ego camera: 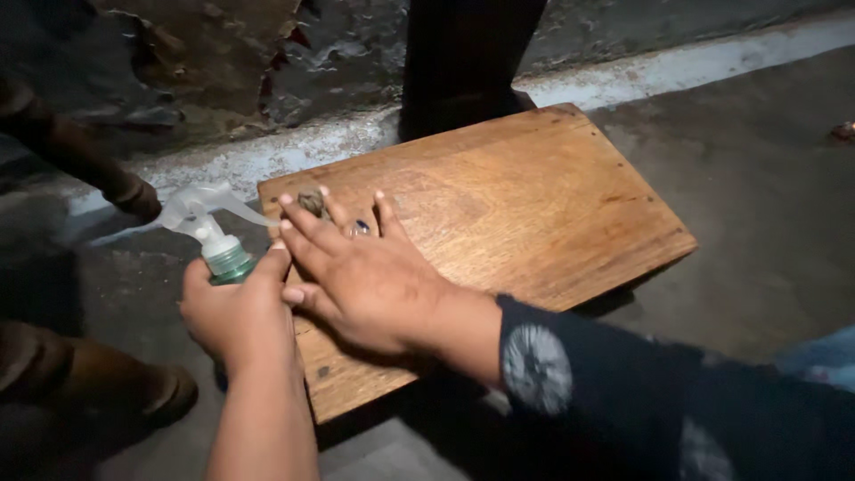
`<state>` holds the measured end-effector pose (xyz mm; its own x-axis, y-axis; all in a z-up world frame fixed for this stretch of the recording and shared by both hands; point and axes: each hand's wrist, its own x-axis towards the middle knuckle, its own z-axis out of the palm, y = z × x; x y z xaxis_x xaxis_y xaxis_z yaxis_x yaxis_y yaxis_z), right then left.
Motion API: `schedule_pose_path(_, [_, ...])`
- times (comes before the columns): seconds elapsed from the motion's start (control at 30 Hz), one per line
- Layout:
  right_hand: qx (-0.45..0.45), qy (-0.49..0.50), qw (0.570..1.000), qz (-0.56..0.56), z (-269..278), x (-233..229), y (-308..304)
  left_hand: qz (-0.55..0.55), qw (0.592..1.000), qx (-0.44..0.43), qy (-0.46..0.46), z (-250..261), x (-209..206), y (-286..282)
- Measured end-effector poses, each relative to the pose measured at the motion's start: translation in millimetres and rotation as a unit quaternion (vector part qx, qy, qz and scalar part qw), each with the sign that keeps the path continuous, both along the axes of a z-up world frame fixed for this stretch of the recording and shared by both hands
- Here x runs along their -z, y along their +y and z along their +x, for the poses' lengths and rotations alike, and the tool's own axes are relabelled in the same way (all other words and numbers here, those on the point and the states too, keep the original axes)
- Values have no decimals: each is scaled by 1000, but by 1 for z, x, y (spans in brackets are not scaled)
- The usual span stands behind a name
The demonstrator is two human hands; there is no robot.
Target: The person cleans a wooden object by spraying it with liquid from a bottle and wiping the surfaces with a cloth.
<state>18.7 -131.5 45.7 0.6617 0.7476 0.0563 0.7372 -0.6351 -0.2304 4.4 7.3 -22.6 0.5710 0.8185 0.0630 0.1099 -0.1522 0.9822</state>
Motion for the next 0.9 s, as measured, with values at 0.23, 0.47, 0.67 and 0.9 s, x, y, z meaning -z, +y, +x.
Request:
schedule_pose_path(0.23, [77,14,991,-112,65,-11,-6,20,1000,-3,3,-2,-8,-4])
schedule_pose_path(0.47, [193,-11,978,-84,68,-6,-82,51,997,-13,64,-3,-5,-1])
schedule_pose_path(0.67, [138,-104,983,-64,-26,7,-85,47,999,-16,19,1,-2,0])
schedule_pose_path(0.9, [-1,-10,1000,-12,-31,-3,-31,55,997,-18,45,1,-5,-1])
